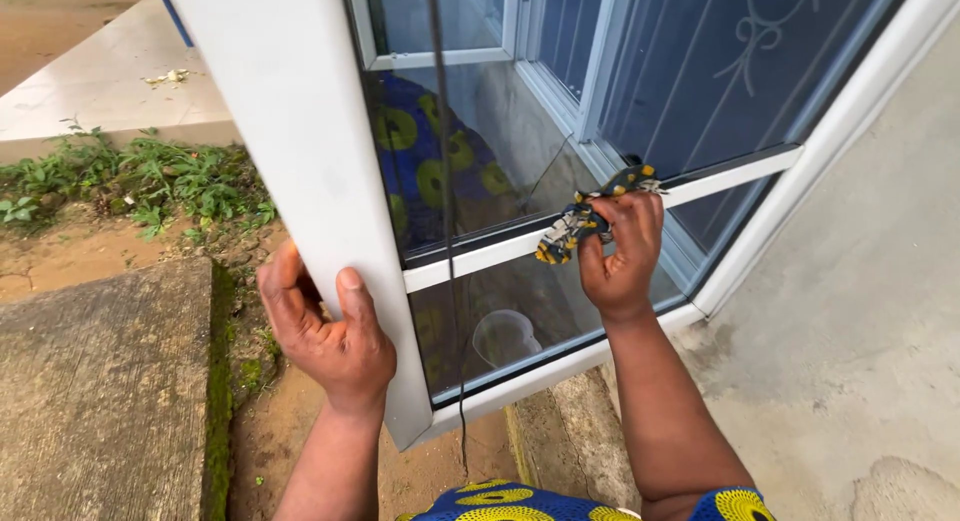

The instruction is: Cleaning a window frame and glass panes using a damp cloth and water.

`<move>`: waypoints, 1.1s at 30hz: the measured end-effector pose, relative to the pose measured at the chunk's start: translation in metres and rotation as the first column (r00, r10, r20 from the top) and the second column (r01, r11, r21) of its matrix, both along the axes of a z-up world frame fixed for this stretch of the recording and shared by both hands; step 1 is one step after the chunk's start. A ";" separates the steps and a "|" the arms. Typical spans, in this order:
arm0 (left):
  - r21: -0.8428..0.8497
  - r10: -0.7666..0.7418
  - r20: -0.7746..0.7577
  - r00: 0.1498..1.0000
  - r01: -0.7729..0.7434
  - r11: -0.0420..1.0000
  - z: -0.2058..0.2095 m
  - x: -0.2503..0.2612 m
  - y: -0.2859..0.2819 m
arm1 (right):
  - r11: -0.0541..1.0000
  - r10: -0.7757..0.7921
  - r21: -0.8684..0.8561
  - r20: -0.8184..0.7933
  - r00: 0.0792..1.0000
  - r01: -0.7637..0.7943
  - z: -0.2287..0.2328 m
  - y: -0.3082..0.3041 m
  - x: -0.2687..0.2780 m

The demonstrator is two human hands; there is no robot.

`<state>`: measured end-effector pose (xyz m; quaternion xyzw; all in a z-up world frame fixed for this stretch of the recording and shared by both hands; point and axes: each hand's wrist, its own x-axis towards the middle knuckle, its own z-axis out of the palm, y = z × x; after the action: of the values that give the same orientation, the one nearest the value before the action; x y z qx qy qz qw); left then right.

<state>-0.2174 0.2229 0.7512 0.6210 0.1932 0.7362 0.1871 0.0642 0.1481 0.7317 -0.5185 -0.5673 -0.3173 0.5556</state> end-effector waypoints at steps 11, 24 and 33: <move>0.003 0.002 0.028 1.000 -0.002 1.000 -0.006 0.020 0.066 | 0.999 -0.019 -0.035 -0.022 1.000 0.018 0.005 0.032 -0.002; -0.013 -0.062 0.024 0.998 0.063 0.998 -0.009 0.040 0.134 | 0.995 -0.091 -0.037 0.022 0.996 0.092 0.006 0.068 0.003; -0.030 -0.093 -0.006 0.996 0.093 0.995 -0.006 0.053 0.177 | 0.983 -0.173 -0.051 0.049 0.984 0.175 0.005 0.097 0.009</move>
<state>-0.1644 0.4003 0.7453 0.6291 0.1758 0.7215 0.2297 0.0734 0.2453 0.7364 -0.5739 -0.5405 -0.3604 0.4986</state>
